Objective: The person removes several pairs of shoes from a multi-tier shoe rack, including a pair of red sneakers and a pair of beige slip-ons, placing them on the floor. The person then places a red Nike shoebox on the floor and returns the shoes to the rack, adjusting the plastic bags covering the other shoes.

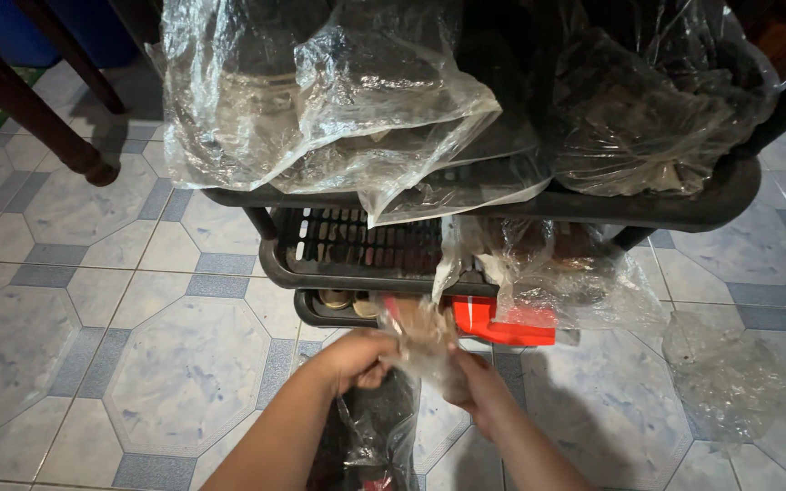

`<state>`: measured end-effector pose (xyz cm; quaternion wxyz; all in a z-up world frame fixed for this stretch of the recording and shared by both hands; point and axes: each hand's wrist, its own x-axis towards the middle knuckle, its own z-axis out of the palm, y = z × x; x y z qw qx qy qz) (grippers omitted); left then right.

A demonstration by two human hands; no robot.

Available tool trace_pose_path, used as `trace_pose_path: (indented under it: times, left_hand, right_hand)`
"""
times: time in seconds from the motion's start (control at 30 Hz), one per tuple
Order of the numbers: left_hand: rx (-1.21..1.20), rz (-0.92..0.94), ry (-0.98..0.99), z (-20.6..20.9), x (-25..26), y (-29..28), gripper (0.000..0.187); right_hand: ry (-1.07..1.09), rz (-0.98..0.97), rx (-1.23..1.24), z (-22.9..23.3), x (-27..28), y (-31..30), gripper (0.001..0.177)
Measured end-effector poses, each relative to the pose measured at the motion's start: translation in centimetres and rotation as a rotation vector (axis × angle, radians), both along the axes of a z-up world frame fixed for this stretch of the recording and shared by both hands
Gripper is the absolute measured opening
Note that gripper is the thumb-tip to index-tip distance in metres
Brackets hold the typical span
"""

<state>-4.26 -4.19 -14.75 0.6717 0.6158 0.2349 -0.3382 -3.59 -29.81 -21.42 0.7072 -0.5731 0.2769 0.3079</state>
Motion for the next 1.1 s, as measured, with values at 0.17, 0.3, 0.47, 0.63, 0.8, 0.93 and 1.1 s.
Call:
trace_pose_path:
  times: [0.17, 0.3, 0.47, 0.63, 0.8, 0.93, 1.1]
  left_hand:
    - [0.243, -0.180, 0.081, 1.5, -0.5, 0.7, 0.050]
    - [0.385, -0.058, -0.068, 0.7, 0.3, 1.0, 0.064]
    - [0.048, 0.407, -0.268, -2.3, 0.8, -1.4, 0.055]
    - [-0.104, 0.314, -0.141, -2.5, 0.5, 0.1, 0.056]
    - [-0.121, -0.141, 0.016, 0.2, -1.0, 3.9, 0.070]
    - [-0.107, -0.485, 0.088, 2.0, -1.8, 4.3, 0.079]
    - [-0.005, -0.653, 0.150, 0.1, -2.4, -0.2, 0.077]
  right_hand:
    - [0.047, 0.036, -0.040, -1.5, -0.1, 0.3, 0.051]
    - [-0.018, 0.110, -0.063, -2.1, 0.1, 0.5, 0.052]
    - [0.036, 0.057, 0.002, -3.8, 1.5, 1.4, 0.052]
    - [-0.029, 0.118, 0.324, -3.1, 1.6, 0.8, 0.066]
    - [0.017, 0.506, 0.102, 0.3, -0.6, 0.2, 0.096]
    - [0.081, 0.661, 0.128, -0.3, -2.3, -0.7, 0.092]
    - [0.189, 0.386, 0.424, -5.3, -3.3, -5.5, 0.063]
